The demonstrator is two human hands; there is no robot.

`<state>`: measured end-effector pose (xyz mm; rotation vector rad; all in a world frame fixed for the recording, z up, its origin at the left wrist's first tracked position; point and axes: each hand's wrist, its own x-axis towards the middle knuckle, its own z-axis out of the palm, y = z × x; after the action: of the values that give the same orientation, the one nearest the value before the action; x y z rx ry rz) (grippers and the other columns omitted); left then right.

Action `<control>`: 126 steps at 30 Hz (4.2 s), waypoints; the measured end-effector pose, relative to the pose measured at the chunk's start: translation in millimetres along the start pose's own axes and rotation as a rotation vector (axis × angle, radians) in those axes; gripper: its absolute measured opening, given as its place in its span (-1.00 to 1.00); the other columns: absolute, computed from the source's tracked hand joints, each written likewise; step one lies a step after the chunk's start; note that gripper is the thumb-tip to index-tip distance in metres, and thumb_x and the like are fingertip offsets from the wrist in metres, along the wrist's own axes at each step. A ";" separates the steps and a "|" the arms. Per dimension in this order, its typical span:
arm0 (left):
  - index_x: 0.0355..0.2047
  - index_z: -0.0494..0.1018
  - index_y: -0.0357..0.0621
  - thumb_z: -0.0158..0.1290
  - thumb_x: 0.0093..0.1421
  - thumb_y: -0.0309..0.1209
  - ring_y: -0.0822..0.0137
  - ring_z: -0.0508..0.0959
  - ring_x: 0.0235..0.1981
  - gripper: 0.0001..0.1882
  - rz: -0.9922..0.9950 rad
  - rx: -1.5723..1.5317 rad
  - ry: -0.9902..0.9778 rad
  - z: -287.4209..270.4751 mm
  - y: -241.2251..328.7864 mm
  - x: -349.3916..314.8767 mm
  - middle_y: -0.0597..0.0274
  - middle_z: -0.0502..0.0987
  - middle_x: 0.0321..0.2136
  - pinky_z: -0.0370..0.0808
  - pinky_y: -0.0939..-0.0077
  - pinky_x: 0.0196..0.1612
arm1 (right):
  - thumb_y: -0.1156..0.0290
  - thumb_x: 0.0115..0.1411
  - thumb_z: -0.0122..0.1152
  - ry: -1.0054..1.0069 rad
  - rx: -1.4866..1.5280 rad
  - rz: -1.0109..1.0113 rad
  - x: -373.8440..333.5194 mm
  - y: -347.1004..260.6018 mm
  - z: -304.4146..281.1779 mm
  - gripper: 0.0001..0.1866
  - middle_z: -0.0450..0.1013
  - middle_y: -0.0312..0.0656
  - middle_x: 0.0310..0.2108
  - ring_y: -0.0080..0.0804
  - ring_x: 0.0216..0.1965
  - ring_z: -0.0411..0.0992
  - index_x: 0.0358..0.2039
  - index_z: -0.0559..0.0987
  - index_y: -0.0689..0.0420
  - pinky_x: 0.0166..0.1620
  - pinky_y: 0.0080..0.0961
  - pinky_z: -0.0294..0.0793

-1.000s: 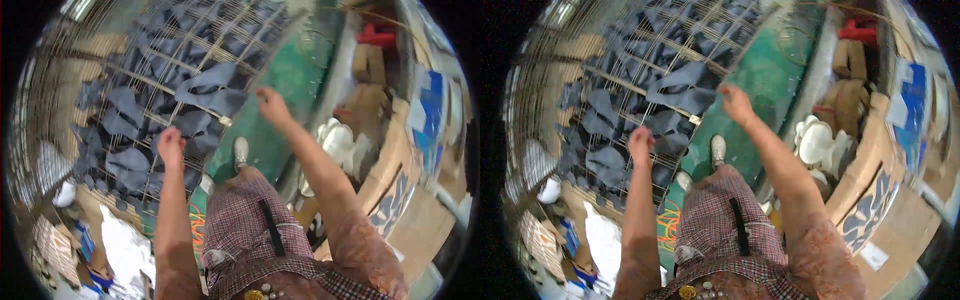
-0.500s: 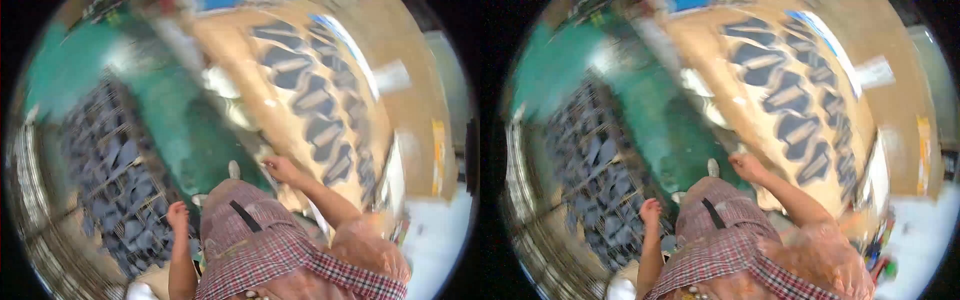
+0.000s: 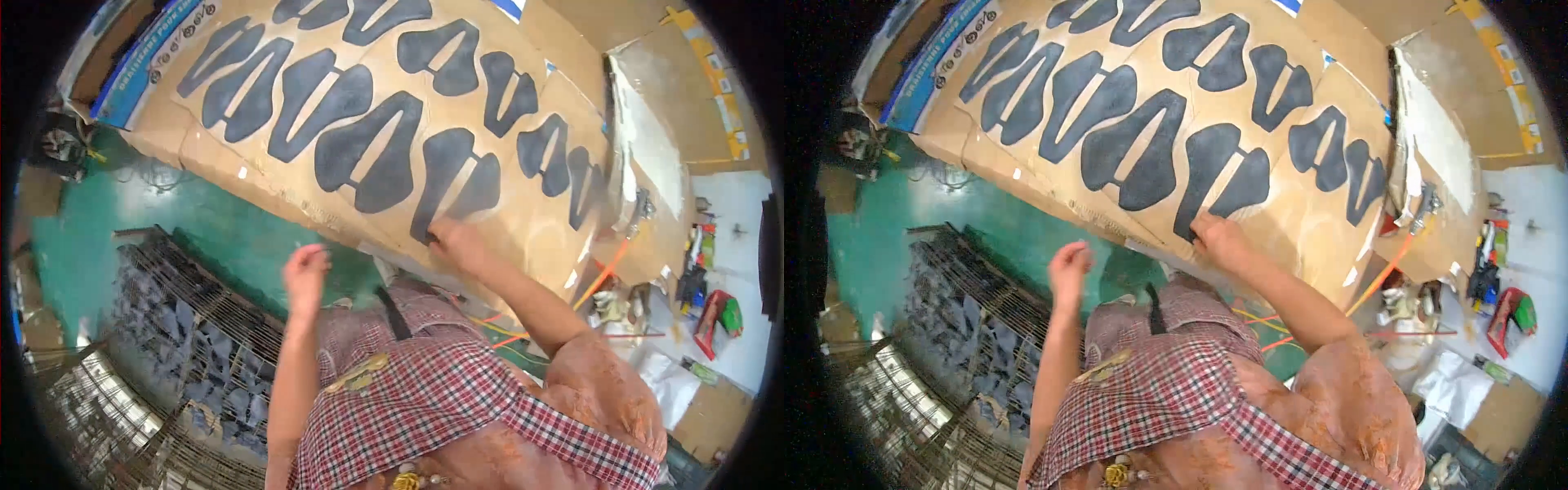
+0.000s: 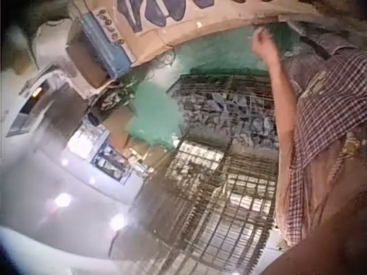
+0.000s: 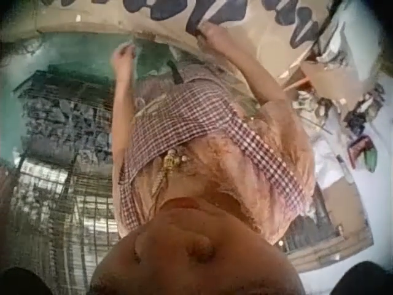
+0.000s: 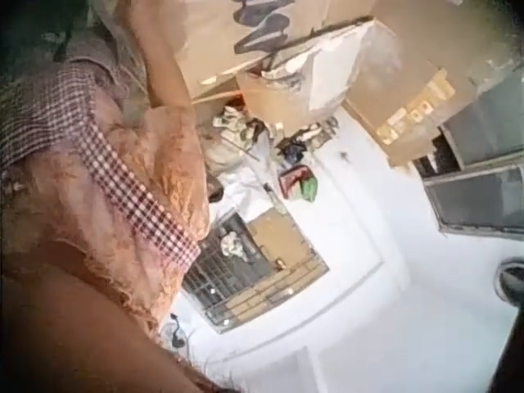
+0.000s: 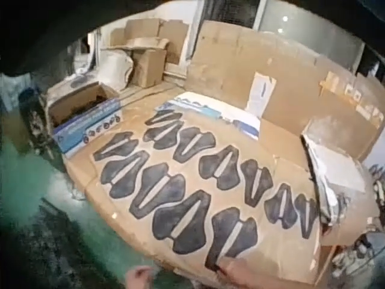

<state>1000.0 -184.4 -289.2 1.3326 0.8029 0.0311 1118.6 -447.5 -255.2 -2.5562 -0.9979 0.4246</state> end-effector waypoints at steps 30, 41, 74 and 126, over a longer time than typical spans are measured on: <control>-0.26 0.32 -0.27 -0.16 0.11 -0.40 0.38 0.46 -0.71 -0.77 -0.223 -0.147 -0.390 181.0 52.7 -46.2 0.19 0.45 -0.59 0.39 0.60 -0.73 | 0.01 0.05 -0.05 0.444 2.027 0.854 -21.2 55.8 -1.1 -0.59 0.36 -0.17 -0.57 -0.43 -0.62 0.31 -0.46 0.34 0.16 -0.57 -0.61 0.33; -0.32 0.28 -0.25 -0.16 0.12 -0.36 0.32 0.48 -0.64 -0.79 -0.222 -0.631 -0.443 65.9 71.6 -63.8 0.12 0.44 -0.58 0.42 0.55 -0.64 | 0.47 0.00 0.05 0.423 1.747 0.348 36.8 17.8 -58.2 -0.85 0.36 -0.26 -0.44 -0.53 -0.45 0.32 -0.35 0.37 0.09 -0.46 -0.69 0.32; -0.16 0.06 -0.30 -0.16 0.11 -0.47 0.02 0.43 -0.26 -0.69 0.275 -1.750 1.275 -549.5 -143.8 192.9 -0.08 0.33 -0.22 0.44 0.31 -0.23 | 0.47 -0.09 0.14 -1.438 0.514 -0.224 536.6 -724.0 559.5 -0.60 0.36 -0.27 -0.46 -0.54 -0.52 0.34 -0.18 0.32 0.19 -0.44 -0.55 0.42; -0.23 0.26 -0.22 -0.06 0.04 -0.42 0.31 0.47 -0.46 -0.73 -0.325 0.055 -0.553 287.1 60.5 -29.3 0.15 0.43 -0.42 0.42 0.53 -0.37 | 0.44 -0.14 -0.02 0.458 -0.242 0.702 -199.8 234.6 -72.4 -0.92 0.33 -0.10 -0.54 -0.20 -0.42 0.34 -0.62 0.40 0.16 -0.37 -0.32 0.38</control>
<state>1156.5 -423.9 -217.9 1.1651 0.5365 -0.5959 1144.1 -762.9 -264.0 -2.9671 0.0304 -0.1313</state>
